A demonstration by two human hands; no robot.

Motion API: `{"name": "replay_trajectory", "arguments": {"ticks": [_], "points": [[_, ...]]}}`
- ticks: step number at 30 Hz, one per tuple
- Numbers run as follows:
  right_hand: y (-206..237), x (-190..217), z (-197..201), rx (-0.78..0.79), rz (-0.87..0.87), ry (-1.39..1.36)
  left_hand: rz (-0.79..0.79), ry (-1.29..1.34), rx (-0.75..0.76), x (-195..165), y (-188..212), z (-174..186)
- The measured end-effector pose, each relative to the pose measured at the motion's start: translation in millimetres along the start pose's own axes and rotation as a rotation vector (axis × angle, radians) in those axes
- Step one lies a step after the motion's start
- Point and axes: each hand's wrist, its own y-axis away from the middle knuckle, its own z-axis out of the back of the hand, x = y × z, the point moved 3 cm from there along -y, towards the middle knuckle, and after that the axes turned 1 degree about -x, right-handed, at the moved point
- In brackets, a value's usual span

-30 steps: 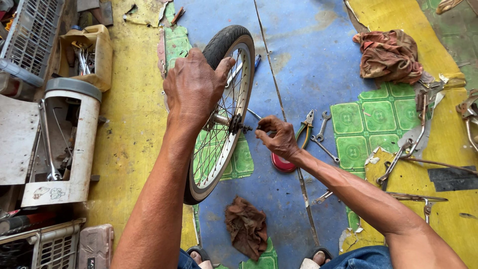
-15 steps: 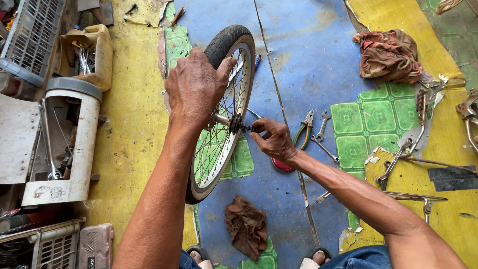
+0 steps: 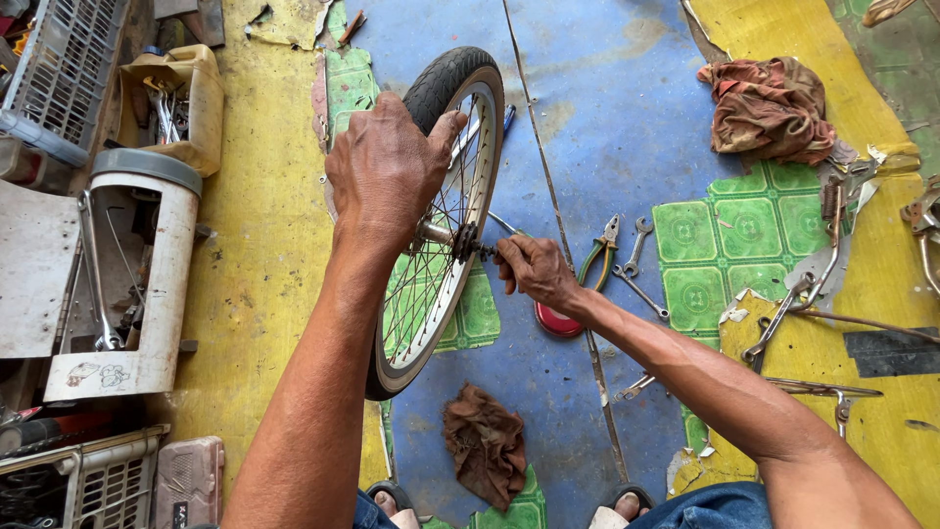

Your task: The person removes a wheel from a red tricycle frame, carries it to the floor, and works on the wheel hub, using wrenches and pliers to loosen and adjust the axle hardware while holding the wheel steady.

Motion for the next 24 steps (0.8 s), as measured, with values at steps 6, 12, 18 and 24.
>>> {"name": "replay_trajectory", "arguments": {"ticks": [6, 12, 18, 24], "points": [[4, 12, 1, -0.073, 0.061, 0.039, 0.000, -0.005, 0.007, 2, -2, -1], [10, 31, 5, -0.171, 0.466, 0.268, -0.010, -0.002, -0.010, 5, -2, -1], [5, 14, 1, -0.106, 0.279, 0.153, -0.004, -0.013, -0.001, 4, -2, -2], [-4, -8, -5, 0.053, -0.328, -0.272, -0.003, -0.013, -0.013, 1, 0, -1]]}}
